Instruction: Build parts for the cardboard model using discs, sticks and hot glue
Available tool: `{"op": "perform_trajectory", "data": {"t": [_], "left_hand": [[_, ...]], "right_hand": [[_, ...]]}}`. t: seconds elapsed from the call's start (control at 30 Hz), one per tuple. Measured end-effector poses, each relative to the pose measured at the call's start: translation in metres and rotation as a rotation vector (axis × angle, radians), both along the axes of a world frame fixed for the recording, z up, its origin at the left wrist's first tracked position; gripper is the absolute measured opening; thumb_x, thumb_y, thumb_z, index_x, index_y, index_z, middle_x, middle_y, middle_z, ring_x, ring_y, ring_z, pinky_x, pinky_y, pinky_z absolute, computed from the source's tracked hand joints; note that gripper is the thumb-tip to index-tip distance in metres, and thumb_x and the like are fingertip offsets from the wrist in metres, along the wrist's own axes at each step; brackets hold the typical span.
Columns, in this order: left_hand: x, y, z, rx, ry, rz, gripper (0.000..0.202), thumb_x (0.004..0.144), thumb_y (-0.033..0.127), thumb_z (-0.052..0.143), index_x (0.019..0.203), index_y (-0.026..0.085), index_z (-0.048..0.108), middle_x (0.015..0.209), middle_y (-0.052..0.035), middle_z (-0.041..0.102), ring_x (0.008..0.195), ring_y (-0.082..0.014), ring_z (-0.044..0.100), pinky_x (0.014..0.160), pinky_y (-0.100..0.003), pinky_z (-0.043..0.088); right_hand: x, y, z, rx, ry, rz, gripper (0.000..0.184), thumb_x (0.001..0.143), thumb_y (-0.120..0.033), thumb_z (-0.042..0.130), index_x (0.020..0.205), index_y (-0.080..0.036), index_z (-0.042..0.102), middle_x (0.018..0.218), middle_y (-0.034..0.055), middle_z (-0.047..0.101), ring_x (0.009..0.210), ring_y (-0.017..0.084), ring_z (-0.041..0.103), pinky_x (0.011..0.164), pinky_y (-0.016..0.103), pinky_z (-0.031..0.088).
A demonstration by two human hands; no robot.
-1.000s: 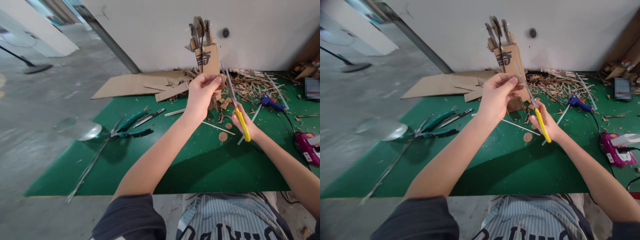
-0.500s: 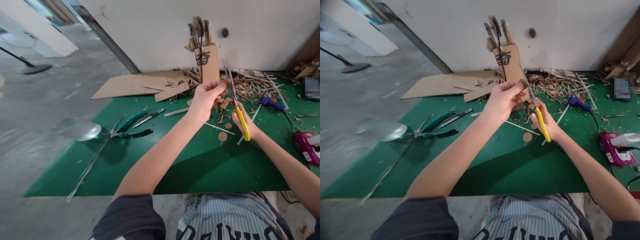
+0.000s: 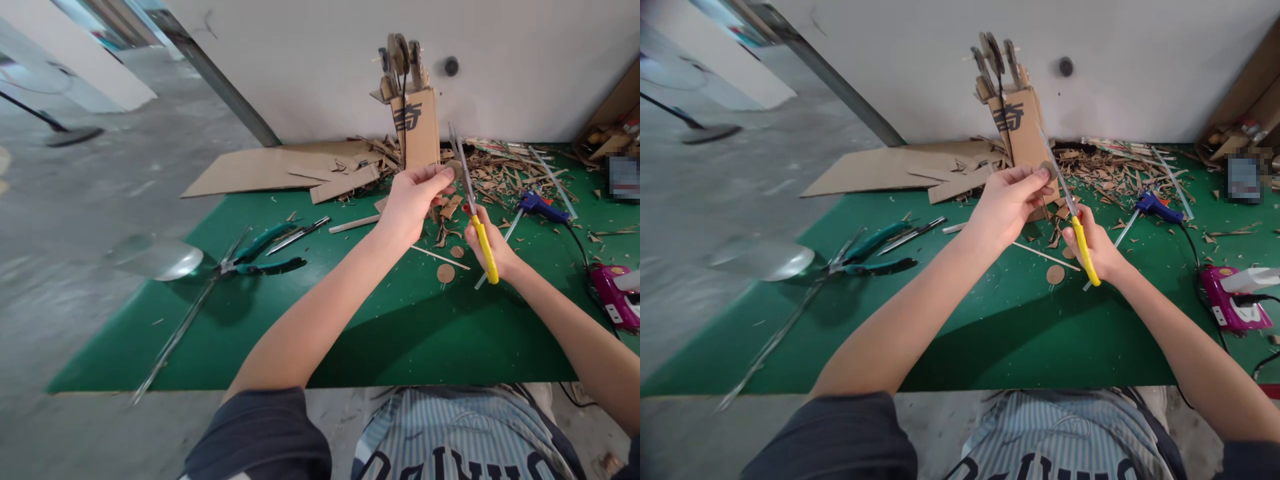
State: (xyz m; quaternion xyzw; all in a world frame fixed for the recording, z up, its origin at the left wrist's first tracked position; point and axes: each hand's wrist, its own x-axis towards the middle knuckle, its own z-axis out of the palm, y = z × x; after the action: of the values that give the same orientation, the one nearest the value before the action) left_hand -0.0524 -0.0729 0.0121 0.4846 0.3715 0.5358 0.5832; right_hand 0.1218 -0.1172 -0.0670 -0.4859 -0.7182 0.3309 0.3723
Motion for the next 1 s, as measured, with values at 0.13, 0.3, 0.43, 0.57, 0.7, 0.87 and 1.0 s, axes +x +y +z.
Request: {"op": "perform_trajectory", "data": {"t": [0.13,0.3,0.43,0.57,0.7,0.87,1.0], "left_hand": [[-0.0003,-0.0004,0.0001,0.006,-0.021,-0.003,0.017,0.085,0.023,0.077,0.071,0.017,0.069,0.068,0.0006,0.064,0.068,-0.0089,0.061,0.063,-0.021,0.043],[-0.0006,-0.0001,0.0011,0.005,-0.035,0.002,0.016,0.086,0.019,0.074,0.072,0.017,0.069,0.069,0.0004,0.063,0.066,-0.0078,0.058,0.06,-0.02,0.043],[-0.0015,-0.0012,0.0049,0.029,0.021,0.041,0.015,0.086,0.018,0.074,0.072,0.017,0.07,0.07,0.0,0.062,0.065,-0.0082,0.056,0.062,-0.022,0.043],[-0.0029,-0.0023,0.0079,0.073,0.065,0.091,0.01,0.085,0.016,0.073,0.076,0.016,0.071,0.075,-0.0015,0.063,0.069,-0.0092,0.058,0.067,-0.024,0.046],[-0.0051,-0.0004,0.0074,0.107,0.094,0.09,0.009,0.085,0.018,0.071,0.076,0.016,0.071,0.074,-0.0022,0.063,0.072,-0.0106,0.058,0.068,-0.024,0.046],[-0.0083,0.0033,0.0057,0.163,0.117,0.073,0.01,0.084,0.016,0.071,0.074,0.016,0.069,0.071,-0.0014,0.058,0.068,-0.0103,0.056,0.068,-0.026,0.046],[-0.0084,0.003,0.0093,0.135,0.146,0.124,0.01,0.084,0.017,0.072,0.077,0.018,0.065,0.073,-0.0019,0.059,0.074,-0.0131,0.061,0.069,-0.026,0.048]], "right_hand": [[-0.0007,-0.0012,0.0031,0.016,-0.029,-0.036,0.069,0.095,-0.074,0.041,0.135,-0.017,0.042,0.073,-0.002,0.056,0.06,0.016,0.051,0.06,0.033,0.034],[-0.0021,-0.002,0.0064,0.011,-0.045,-0.05,0.069,0.093,-0.075,0.041,0.129,-0.016,0.043,0.07,-0.0014,0.056,0.056,0.016,0.051,0.057,0.033,0.033],[-0.0021,-0.0022,0.0074,-0.01,-0.031,-0.037,0.064,0.094,-0.074,0.043,0.125,-0.018,0.044,0.072,-0.0006,0.057,0.053,0.015,0.05,0.054,0.032,0.033],[-0.0007,-0.002,0.0076,-0.008,-0.046,-0.03,0.059,0.095,-0.072,0.043,0.123,-0.02,0.044,0.068,-0.0023,0.056,0.052,0.015,0.047,0.053,0.032,0.032],[0.0006,-0.0012,0.0085,0.005,-0.096,-0.039,0.059,0.094,-0.072,0.042,0.121,-0.02,0.044,0.063,-0.0037,0.052,0.053,0.017,0.047,0.055,0.032,0.031],[0.0002,-0.0002,0.0101,0.018,-0.114,-0.057,0.054,0.093,-0.07,0.041,0.114,-0.02,0.045,0.061,-0.0043,0.05,0.052,0.017,0.047,0.055,0.033,0.03],[-0.0005,-0.0009,0.0088,0.022,-0.084,-0.064,0.054,0.092,-0.07,0.044,0.113,-0.021,0.045,0.062,-0.0044,0.05,0.052,0.016,0.047,0.055,0.033,0.03]]}}
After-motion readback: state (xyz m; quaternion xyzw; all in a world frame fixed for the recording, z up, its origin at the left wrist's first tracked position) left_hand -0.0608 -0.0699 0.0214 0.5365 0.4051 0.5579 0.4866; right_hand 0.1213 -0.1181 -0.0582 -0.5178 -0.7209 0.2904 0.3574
